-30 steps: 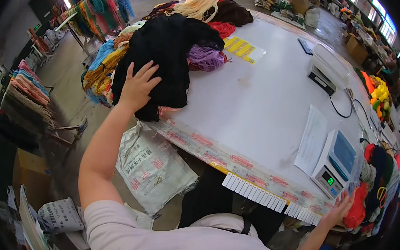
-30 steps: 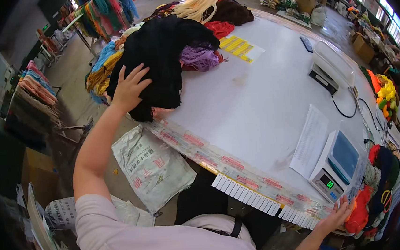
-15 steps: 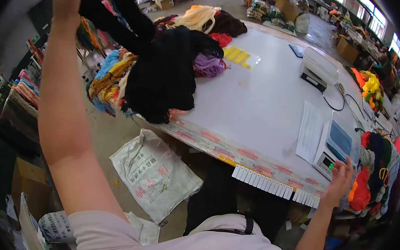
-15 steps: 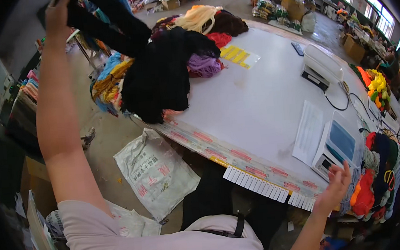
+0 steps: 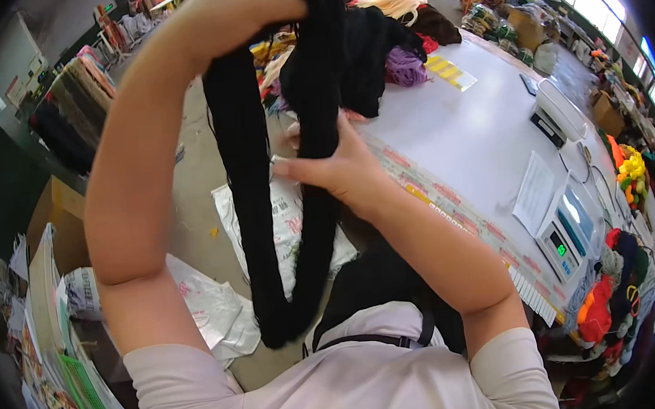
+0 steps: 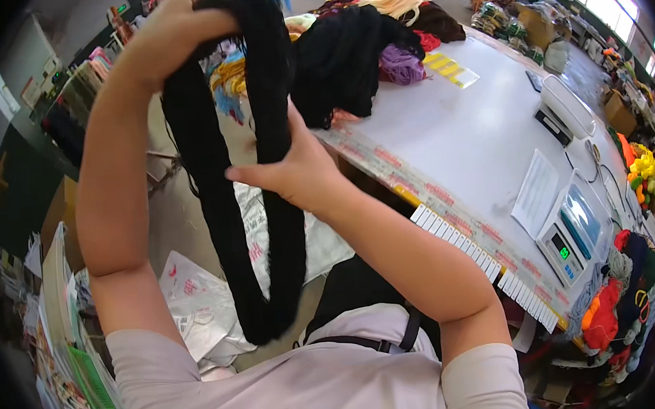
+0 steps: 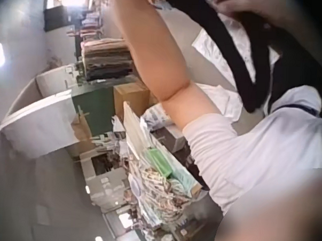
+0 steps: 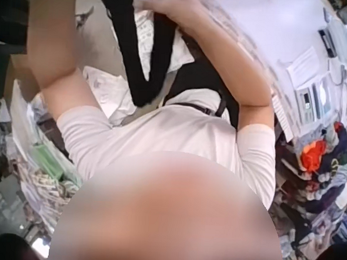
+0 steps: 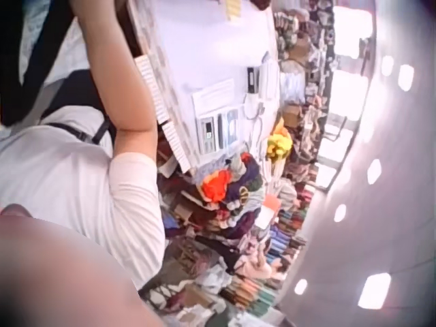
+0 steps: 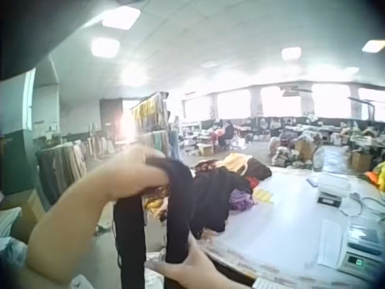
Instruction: Documenting data in a notebook, weighing bundles of yarn on a scale, and trimming them with scissors.
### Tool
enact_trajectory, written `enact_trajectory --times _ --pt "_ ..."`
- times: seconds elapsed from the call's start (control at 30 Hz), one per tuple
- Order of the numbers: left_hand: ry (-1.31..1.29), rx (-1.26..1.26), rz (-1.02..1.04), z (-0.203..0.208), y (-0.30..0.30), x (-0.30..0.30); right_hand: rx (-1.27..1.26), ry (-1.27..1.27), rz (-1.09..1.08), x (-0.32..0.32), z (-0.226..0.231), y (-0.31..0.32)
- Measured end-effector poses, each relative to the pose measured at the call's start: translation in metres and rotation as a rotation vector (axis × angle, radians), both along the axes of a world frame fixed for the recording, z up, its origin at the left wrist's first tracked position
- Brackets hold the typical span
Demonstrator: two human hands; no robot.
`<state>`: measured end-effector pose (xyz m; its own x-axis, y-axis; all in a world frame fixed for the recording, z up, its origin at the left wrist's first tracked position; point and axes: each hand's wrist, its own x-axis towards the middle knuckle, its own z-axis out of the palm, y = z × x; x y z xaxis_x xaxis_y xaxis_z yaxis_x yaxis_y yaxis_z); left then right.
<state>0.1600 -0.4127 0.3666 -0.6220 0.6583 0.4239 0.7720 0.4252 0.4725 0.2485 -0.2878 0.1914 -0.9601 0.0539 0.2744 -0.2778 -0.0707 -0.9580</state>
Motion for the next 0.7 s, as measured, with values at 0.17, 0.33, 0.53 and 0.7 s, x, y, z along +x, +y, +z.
enact_trajectory --times 0.17,0.33,0.53,0.7 --pt "-0.135 0.115 -0.098 -0.068 -0.072 -0.024 -0.225 -0.376 0.249 0.038 -0.054 0.013" --pt "-0.481 -0.192 -0.044 -0.114 -0.134 -0.016 -0.187 -0.436 0.288 0.082 -0.038 0.054" --pt "-0.421 -0.33 -0.416 -0.197 -0.112 -0.014 0.098 -0.455 0.262 0.103 -0.009 0.071" --pt "-1.105 0.334 -0.852 -0.274 -0.048 0.023 0.333 -0.278 0.54 0.082 -0.022 0.027"
